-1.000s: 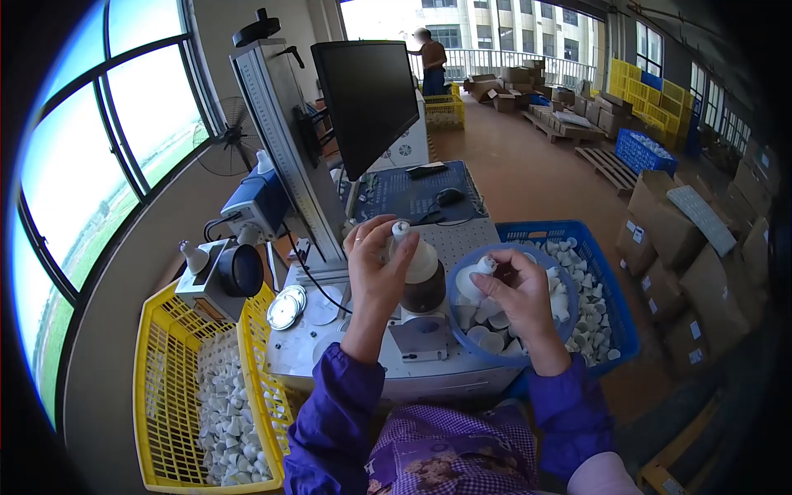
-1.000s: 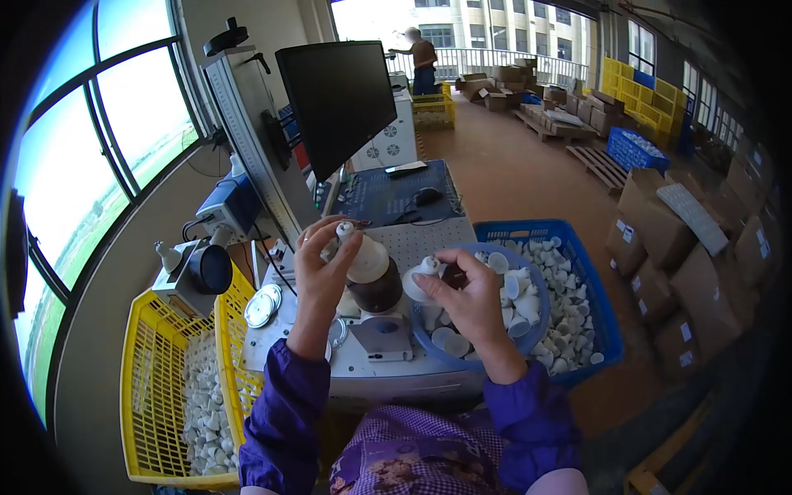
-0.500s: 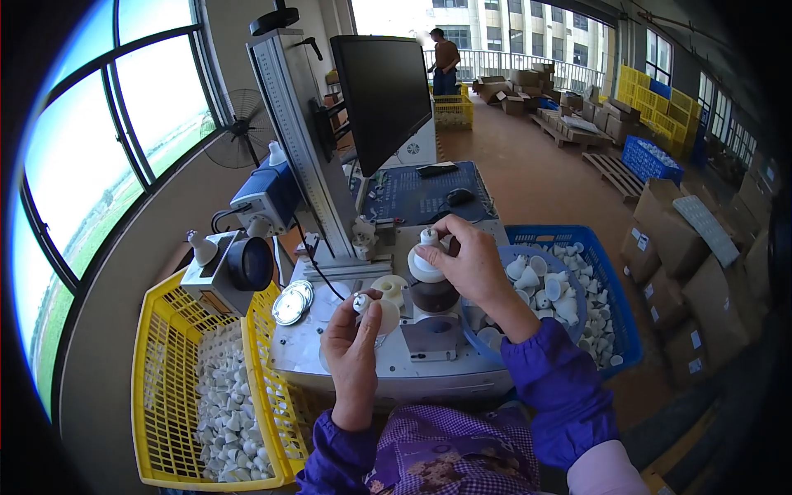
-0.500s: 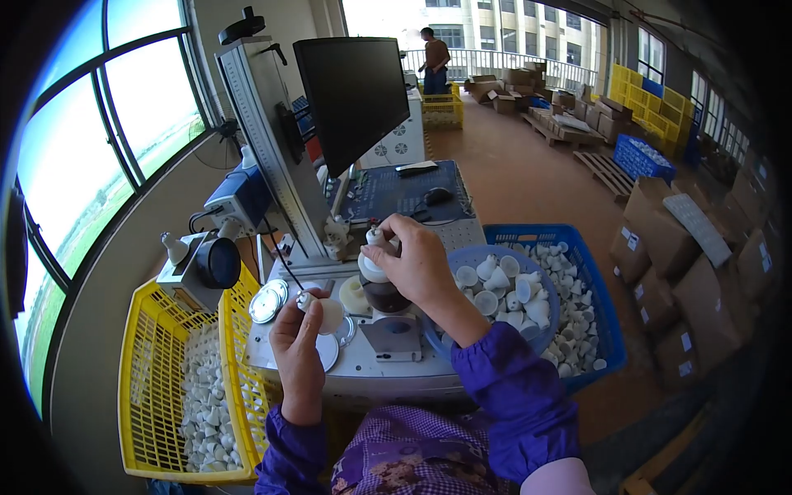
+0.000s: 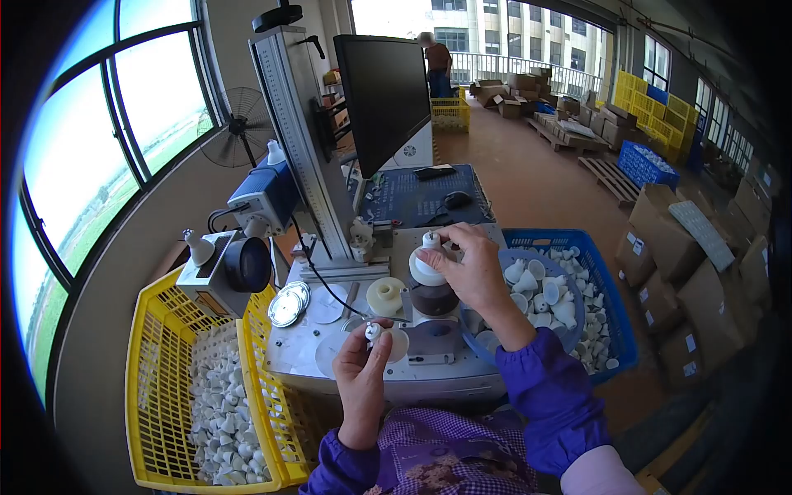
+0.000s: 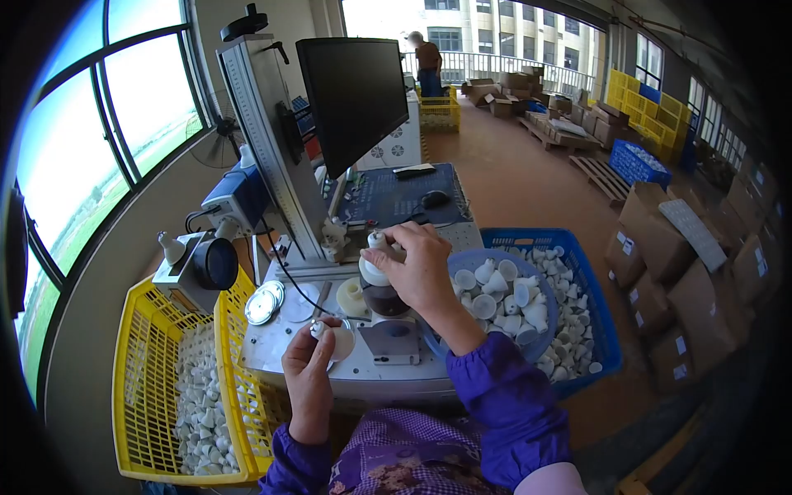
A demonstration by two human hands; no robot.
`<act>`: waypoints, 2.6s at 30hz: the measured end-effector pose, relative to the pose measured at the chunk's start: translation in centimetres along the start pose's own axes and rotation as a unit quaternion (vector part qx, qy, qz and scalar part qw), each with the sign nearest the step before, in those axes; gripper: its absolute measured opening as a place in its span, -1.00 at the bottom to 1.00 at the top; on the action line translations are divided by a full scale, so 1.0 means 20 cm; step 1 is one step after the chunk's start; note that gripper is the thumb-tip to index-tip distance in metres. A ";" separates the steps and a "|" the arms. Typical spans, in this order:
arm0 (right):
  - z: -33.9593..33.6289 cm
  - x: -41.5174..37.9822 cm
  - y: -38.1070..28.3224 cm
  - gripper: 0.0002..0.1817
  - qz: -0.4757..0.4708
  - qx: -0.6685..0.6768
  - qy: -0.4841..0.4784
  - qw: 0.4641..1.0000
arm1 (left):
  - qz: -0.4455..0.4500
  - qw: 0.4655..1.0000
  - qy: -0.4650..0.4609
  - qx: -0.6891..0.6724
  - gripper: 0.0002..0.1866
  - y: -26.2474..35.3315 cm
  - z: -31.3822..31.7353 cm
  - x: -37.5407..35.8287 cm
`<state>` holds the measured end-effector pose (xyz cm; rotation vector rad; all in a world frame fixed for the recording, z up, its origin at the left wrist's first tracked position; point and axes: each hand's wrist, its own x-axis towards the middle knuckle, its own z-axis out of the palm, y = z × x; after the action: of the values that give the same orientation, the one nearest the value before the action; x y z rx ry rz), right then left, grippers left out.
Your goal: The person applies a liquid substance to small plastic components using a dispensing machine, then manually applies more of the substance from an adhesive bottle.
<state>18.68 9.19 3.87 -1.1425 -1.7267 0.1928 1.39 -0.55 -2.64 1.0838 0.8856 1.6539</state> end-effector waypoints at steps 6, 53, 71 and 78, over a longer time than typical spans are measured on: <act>0.01 -0.01 0.06 -0.64 -0.069 0.010 0.038 0.997 | -0.040 0.999 -0.019 -0.003 -0.79 -0.01 0.04 -0.06; -0.31 -0.65 0.58 -0.70 0.223 0.227 -0.056 0.946 | -0.211 0.973 -0.079 -0.049 -0.86 -0.16 0.11 -0.35; -0.28 -0.27 0.14 -0.65 0.153 0.341 0.035 0.927 | 0.166 0.829 -0.078 0.529 -0.60 0.25 0.39 0.50; -0.07 -0.03 0.08 -0.63 0.089 0.292 0.012 0.952 | 0.166 0.927 -0.031 0.334 -0.66 0.36 0.24 0.40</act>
<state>20.90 9.13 3.22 -0.8455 -1.4020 0.7470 2.33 5.26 7.68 1.8212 1.3308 1.6028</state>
